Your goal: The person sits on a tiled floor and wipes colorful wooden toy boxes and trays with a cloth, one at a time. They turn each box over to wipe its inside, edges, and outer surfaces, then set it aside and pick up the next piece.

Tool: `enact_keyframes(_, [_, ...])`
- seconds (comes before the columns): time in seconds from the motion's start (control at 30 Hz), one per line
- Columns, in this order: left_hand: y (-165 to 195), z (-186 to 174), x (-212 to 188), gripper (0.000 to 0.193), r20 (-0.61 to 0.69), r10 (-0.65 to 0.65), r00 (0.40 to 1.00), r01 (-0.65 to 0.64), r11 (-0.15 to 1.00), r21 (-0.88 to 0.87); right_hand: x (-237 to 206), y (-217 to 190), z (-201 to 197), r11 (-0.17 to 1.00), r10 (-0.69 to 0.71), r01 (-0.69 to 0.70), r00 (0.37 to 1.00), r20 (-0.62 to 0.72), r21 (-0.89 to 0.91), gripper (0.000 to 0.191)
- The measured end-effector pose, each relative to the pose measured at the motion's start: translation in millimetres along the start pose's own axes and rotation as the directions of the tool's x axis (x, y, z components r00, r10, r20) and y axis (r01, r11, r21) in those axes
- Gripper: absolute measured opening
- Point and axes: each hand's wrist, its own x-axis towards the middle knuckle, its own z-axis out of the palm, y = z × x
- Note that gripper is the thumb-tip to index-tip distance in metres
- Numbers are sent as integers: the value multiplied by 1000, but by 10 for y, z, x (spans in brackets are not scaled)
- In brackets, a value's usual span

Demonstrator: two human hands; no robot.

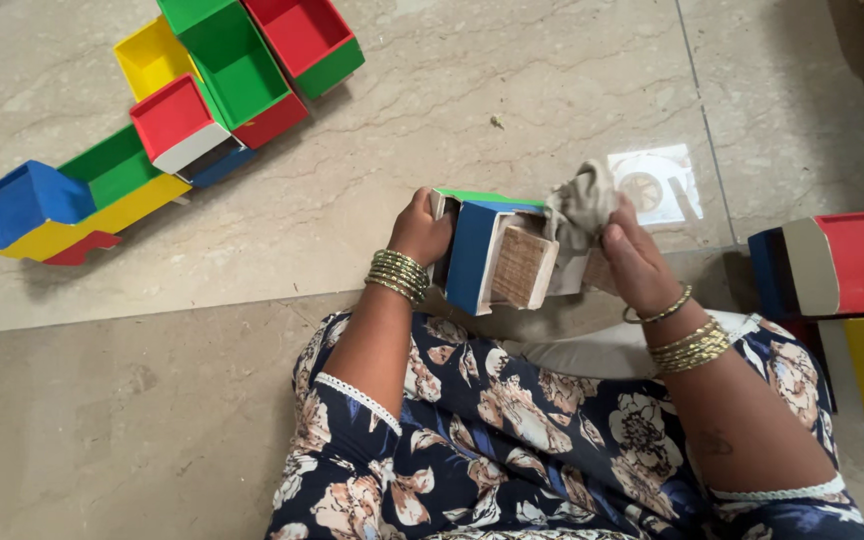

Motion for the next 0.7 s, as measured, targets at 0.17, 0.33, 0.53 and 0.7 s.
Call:
enact_keyframes(0.17, [61,52,-112,59,0,174,985,-173,983,54,104,-21,94,870,-44,67,997,59,-488,17])
enact_keyframes(0.33, [134,37,-223,53,6,233,972,-233,972,7,158,-295,257,806,16,-4,1000,15,-592,25])
enact_keyframes(0.53, [252,46,-255,40,-31,275,961,-277,958,-75,183,-436,291,853,35,44,989,141,-519,22])
enact_keyframes(0.7, [151,134,-154,44,-62,277,959,-281,958,-65,146,-416,123,745,12,113,983,183,-658,27])
